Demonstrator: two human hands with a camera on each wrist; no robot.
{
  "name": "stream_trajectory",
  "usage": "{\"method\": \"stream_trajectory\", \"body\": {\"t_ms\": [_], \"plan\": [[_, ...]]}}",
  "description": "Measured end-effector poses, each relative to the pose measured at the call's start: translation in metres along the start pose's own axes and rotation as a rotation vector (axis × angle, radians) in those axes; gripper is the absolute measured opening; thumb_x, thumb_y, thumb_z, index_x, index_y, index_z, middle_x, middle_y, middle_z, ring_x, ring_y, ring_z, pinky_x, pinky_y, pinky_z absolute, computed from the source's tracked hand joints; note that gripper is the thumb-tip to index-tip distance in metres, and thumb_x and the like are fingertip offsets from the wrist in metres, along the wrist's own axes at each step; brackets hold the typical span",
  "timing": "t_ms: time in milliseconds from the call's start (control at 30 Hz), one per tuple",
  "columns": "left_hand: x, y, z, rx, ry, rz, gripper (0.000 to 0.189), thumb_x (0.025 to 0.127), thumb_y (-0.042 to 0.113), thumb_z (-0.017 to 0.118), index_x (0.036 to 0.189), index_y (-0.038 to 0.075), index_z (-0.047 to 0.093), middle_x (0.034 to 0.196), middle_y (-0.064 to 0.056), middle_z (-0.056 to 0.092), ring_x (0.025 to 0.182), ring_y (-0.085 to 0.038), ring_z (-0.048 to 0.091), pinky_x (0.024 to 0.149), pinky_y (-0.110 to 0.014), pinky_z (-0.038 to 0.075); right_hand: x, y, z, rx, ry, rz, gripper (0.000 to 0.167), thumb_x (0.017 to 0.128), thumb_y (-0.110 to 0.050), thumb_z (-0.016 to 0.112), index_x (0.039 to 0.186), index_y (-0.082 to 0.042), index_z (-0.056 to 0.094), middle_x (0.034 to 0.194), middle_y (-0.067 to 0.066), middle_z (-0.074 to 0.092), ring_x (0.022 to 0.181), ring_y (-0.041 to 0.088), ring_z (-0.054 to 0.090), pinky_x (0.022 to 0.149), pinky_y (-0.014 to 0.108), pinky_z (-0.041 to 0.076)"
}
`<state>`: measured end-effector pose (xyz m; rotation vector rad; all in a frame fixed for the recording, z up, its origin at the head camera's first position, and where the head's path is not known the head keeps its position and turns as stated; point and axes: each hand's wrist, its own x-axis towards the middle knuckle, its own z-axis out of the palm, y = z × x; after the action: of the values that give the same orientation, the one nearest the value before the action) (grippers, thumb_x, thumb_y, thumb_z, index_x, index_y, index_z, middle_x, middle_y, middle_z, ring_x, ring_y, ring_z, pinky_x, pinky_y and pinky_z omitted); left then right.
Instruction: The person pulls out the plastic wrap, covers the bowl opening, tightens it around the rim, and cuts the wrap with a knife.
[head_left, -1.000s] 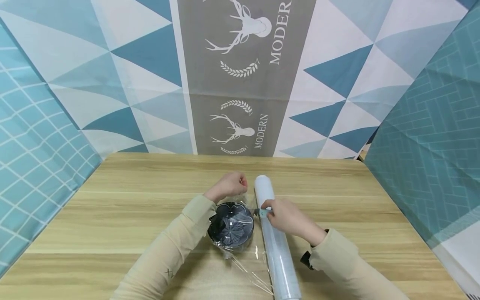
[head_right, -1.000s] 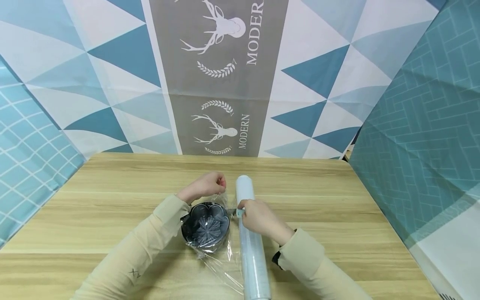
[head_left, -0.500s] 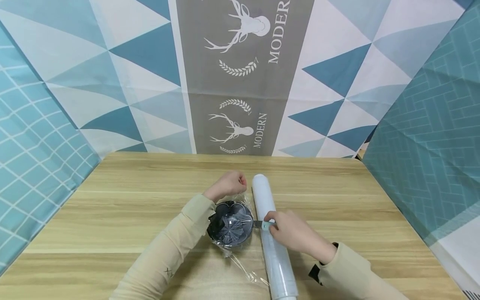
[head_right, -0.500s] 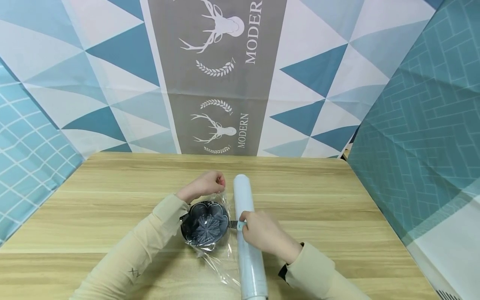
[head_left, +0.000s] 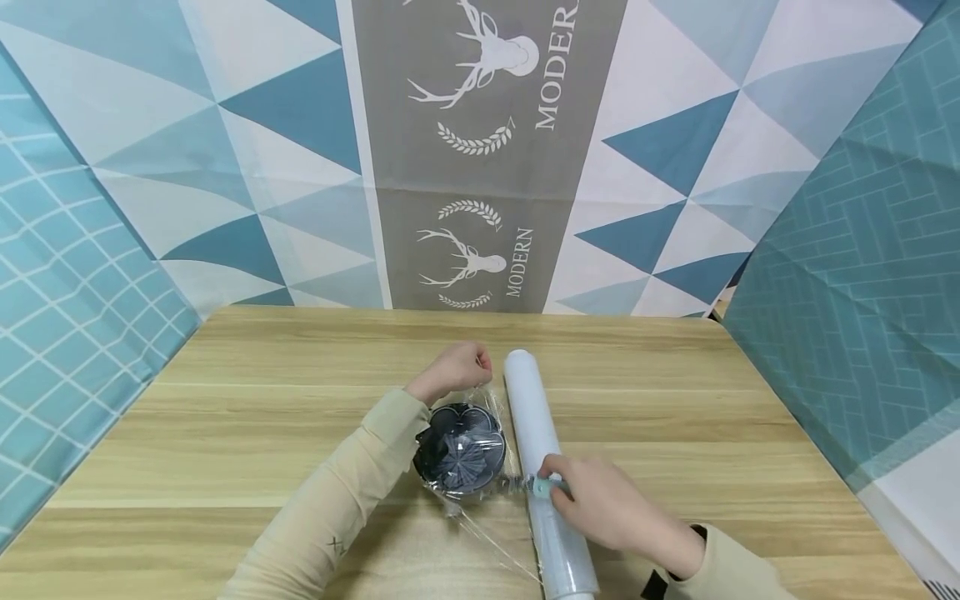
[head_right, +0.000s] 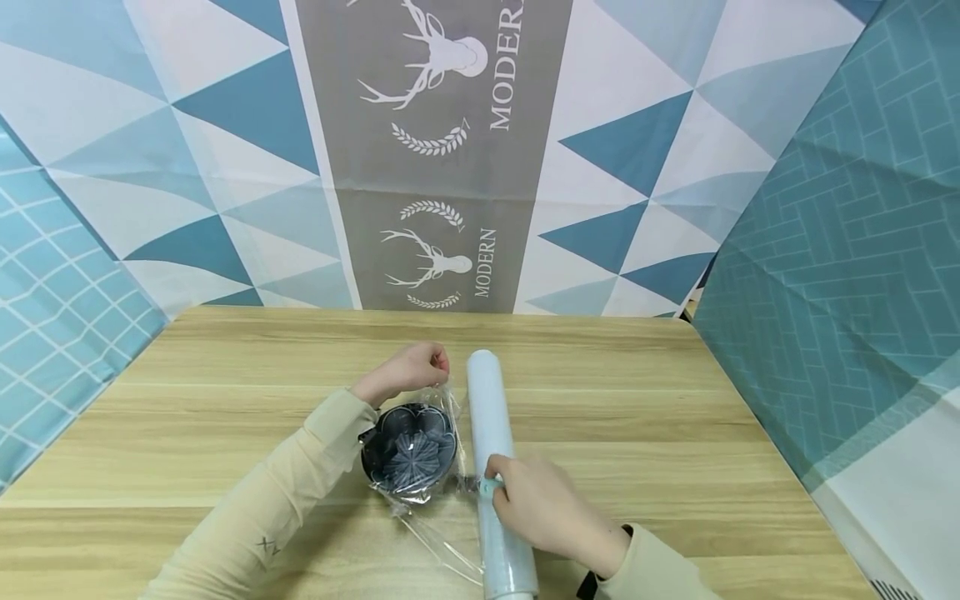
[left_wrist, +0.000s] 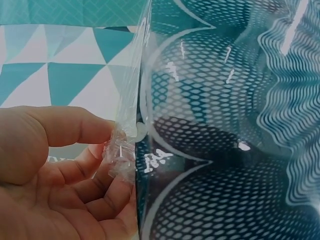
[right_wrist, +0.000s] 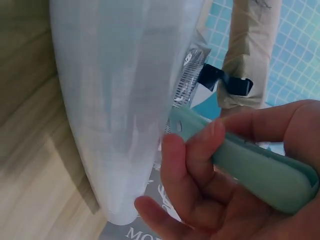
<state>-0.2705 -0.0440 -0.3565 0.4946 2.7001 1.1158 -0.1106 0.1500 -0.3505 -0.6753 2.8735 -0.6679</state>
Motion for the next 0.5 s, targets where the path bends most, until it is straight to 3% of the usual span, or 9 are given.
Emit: {"method": "stream_trajectory", "body": {"t_ms": [233,500], "plan": [[-0.001,0.000,0.000,-0.032,-0.007,-0.039,0.008,0.071,-0.002,0.056,0.076,0.003,0.056,0.074,-0.004,0.054,0.063,-0.014,0.046,0.052,-0.021,0.037,-0.020,0.002,0.006,0.067,-0.029,0.002,0.012,0.084,-0.010,0.053,0.092,-0.014,0.060,0.054,-0.012,0.041,0.042,-0.001,0.032,0.037,0.019,0.030],[-0.001,-0.001,-0.001,-0.021,0.012,-0.032,0.007,0.071,-0.001,0.054,0.074,0.004,0.056,0.072,-0.004,0.053,0.061,-0.013,0.045,0.051,-0.021,0.035,-0.037,0.003,0.011,0.151,-0.159,0.073,0.016,0.084,-0.012,0.055,0.098,-0.014,0.062,0.065,-0.011,0.050,0.048,0.002,0.038,0.042,0.021,0.033]]}}
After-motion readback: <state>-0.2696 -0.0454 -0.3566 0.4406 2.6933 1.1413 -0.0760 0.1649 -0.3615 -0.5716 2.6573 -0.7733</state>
